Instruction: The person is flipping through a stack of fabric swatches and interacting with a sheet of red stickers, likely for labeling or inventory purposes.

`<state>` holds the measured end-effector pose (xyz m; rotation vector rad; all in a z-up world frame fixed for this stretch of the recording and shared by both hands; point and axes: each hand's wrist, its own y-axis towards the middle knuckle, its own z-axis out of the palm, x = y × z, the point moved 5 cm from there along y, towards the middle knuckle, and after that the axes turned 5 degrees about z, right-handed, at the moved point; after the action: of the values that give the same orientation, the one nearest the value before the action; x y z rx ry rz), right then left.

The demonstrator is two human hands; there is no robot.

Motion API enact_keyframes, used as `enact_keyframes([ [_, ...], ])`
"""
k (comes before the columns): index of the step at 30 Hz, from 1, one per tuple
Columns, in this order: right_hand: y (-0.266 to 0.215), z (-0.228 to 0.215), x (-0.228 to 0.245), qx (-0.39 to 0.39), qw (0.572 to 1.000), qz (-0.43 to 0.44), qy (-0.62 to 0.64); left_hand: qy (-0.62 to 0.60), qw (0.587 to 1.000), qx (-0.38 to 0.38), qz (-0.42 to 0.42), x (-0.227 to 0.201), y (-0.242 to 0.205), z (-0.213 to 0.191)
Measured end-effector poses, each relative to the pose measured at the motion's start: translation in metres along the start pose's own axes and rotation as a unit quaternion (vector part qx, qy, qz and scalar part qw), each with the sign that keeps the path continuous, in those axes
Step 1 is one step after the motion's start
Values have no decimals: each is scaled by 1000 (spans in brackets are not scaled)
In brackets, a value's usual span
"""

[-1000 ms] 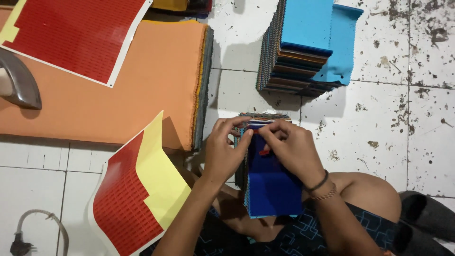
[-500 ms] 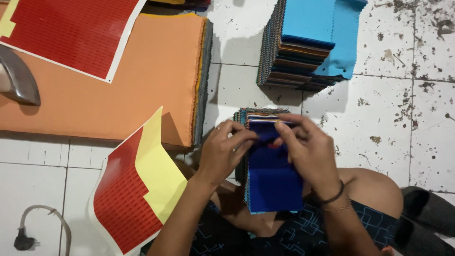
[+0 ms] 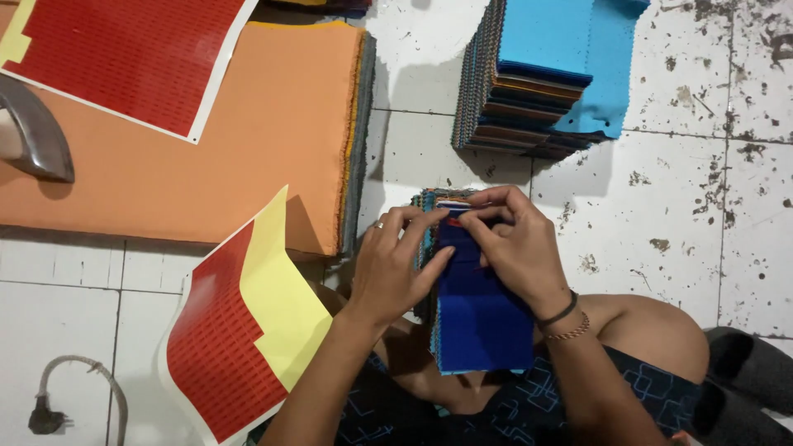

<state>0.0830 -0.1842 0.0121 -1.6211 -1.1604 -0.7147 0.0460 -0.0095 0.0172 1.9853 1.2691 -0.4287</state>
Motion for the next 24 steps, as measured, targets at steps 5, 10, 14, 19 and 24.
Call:
enact_keyframes([
  [5, -2, 1, 8, -5, 999, -18, -35, -18, 1000, 10, -16, 0, 2, 0],
  [10, -5, 3, 11, -18, 998, -36, -54, -39, 999, 5, -32, 2, 3, 4],
  [14, -5, 6, 9, -36, 991, -80, -99, -68, 994, -24, -79, 10, 9, 10],
  [19, -3, 12, 4, -51, 981, -121, -143, -75, 989, -25, -128, 21, 13, 22],
  [24, -6, 12, 9, -67, 972, -149, -167, -1, 992, 0, -127, 11, 19, 16],
])
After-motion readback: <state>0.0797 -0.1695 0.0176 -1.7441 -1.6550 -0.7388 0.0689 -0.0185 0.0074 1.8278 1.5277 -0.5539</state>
